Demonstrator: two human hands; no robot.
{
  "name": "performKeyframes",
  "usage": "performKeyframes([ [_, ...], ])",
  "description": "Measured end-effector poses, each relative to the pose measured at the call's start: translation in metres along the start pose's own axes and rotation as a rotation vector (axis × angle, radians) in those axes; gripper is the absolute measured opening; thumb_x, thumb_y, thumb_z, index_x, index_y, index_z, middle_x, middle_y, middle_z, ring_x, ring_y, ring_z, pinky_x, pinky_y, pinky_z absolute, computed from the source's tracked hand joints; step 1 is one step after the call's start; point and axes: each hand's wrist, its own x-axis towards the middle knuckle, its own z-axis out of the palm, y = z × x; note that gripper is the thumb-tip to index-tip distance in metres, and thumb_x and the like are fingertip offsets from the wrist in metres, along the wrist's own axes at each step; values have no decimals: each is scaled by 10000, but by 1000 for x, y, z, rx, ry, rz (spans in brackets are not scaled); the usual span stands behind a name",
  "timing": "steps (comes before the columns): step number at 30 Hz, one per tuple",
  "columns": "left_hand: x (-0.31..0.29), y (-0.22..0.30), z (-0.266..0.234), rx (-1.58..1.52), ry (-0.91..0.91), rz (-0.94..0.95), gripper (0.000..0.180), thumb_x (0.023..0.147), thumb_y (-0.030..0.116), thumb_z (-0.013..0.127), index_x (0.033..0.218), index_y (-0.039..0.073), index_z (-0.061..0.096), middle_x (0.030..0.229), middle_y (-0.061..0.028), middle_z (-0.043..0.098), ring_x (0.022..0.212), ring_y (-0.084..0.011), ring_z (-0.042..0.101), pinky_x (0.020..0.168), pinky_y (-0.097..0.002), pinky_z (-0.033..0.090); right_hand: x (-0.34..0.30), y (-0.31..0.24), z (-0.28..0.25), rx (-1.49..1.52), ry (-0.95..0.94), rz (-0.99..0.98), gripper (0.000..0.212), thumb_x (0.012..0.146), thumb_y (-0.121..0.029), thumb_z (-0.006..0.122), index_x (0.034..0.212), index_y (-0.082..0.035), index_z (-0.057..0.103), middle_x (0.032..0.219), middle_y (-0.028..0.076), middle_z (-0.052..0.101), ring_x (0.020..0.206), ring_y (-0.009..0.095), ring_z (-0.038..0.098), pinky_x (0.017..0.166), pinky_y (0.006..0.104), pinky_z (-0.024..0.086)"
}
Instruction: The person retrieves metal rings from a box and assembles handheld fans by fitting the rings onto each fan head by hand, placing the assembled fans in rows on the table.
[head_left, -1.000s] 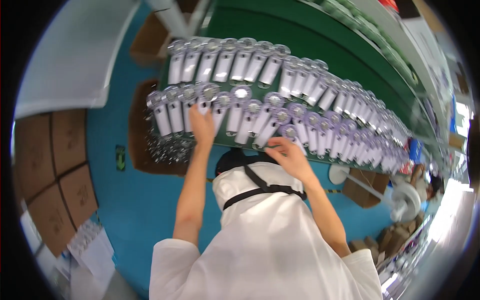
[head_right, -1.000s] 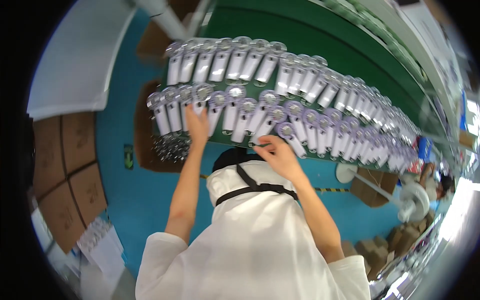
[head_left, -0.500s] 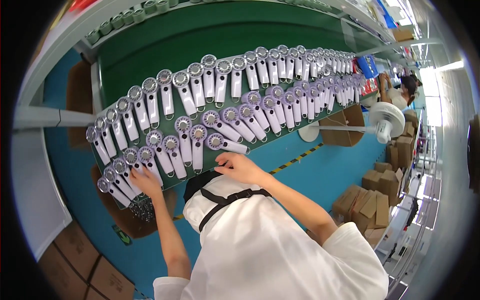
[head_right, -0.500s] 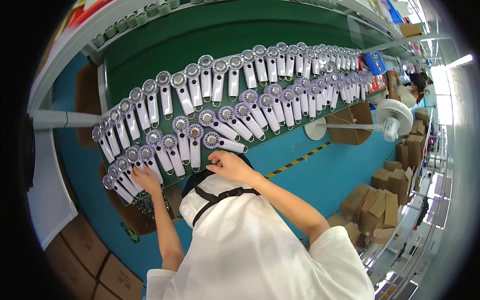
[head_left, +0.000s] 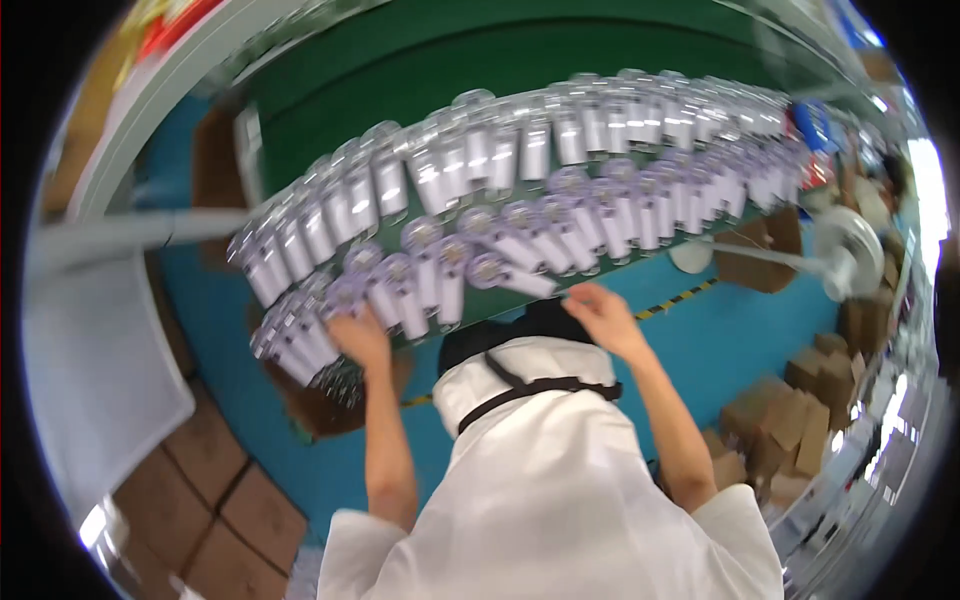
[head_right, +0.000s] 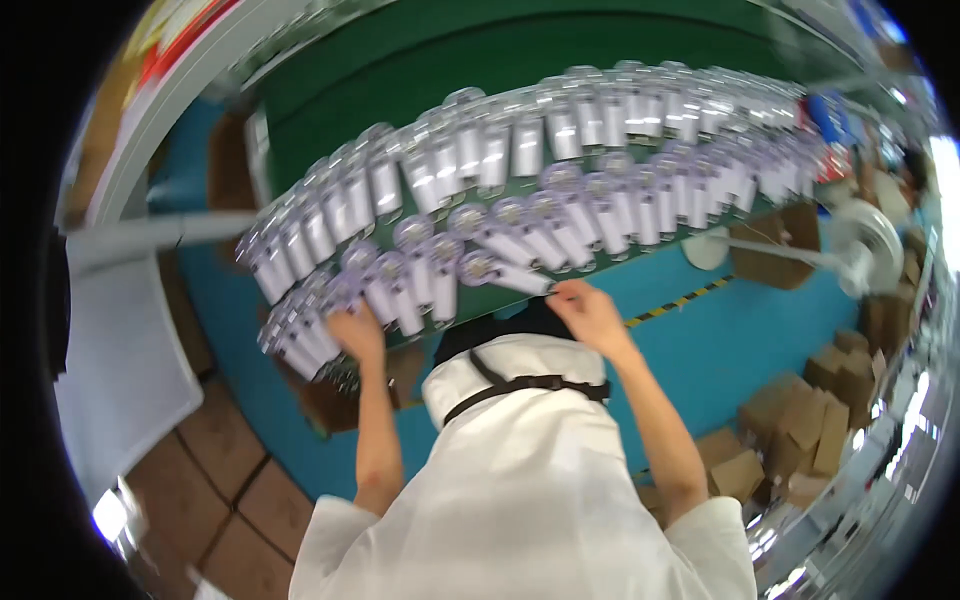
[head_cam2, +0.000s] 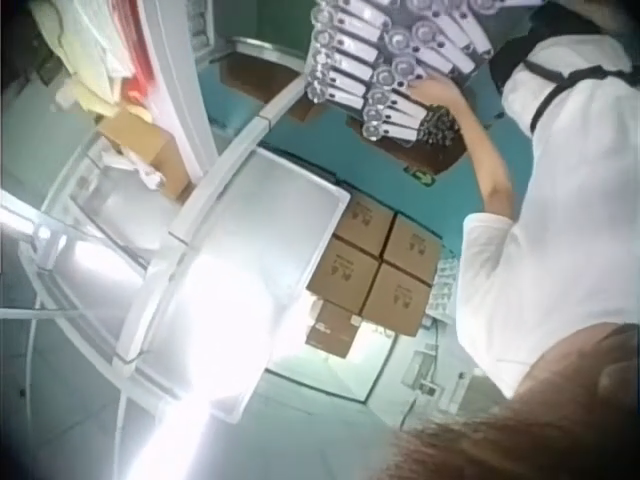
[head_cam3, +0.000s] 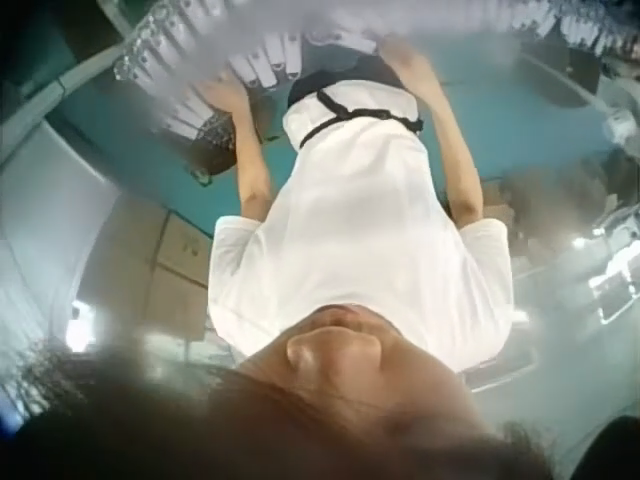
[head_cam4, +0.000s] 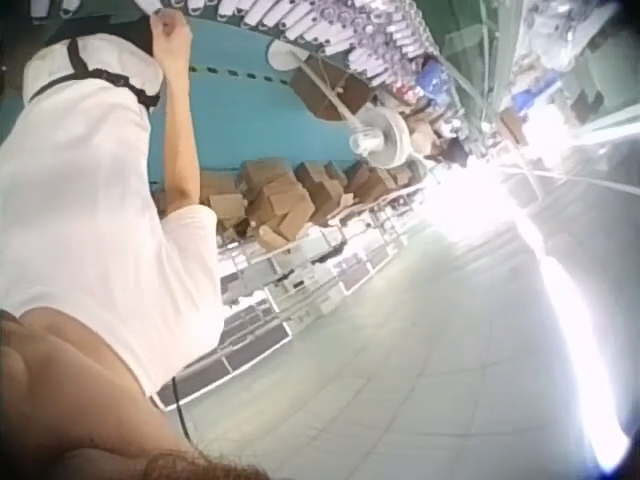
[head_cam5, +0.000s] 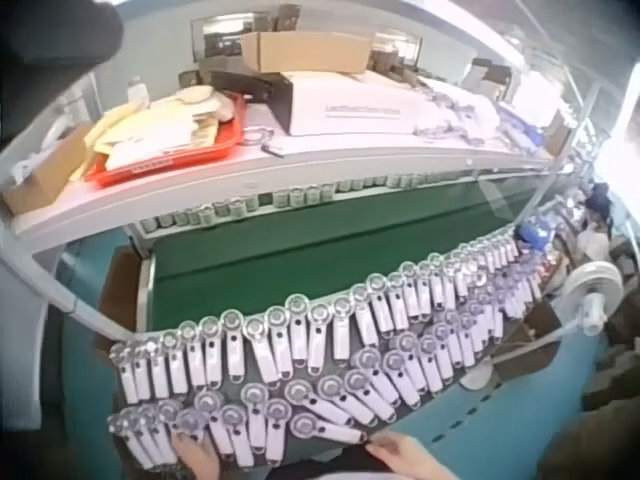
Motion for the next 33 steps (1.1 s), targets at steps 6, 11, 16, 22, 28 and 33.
performKeyframes([
  [6,-12,-7,-33,8,198,132,483,941,355,607,1019,-116,538,954,-300,554,904,-470,518,819,-524,406,37,39,-46,87,22,49,287,889,-225,664,1057,7,654,916,122,704,803,195,669,731,326,521],
  [11,-25,90,-79,-503,72,-139,489,950,285,632,1160,-125,471,1069,-264,602,949,-325,587,852,-410,445,125,103,-168,86,287,30,222,874,-183,639,967,14,680,812,108,702,716,166,668,650,311,521],
  [16,-35,175,-93,-887,-86,-345,386,899,195,681,1190,1,517,985,-120,640,745,-159,596,659,-303,501,225,156,-300,-135,792,-147,190,843,-156,620,908,11,683,811,184,691,768,306,678,694,393,526],
  [22,-54,280,-114,-1092,-348,-435,303,880,99,678,1124,26,515,800,-72,625,627,-136,580,574,-270,487,309,177,-394,-501,786,-222,247,806,-132,635,1019,-6,624,905,236,634,847,418,616,770,487,497],
  [28,-54,359,-134,-1037,-544,-405,301,858,78,688,1090,10,510,767,-76,602,602,-165,596,577,-302,512,343,182,-410,-856,518,-137,228,750,-108,654,978,-118,653,971,199,600,962,387,591,869,478,477],
  [33,-57,416,-145,-1060,-692,-331,372,854,44,645,1170,23,448,800,-85,602,589,-167,600,542,-296,510,314,134,-428,-569,487,-272,165,758,-147,722,831,-22,644,868,160,644,833,317,641,767,401,507],
])
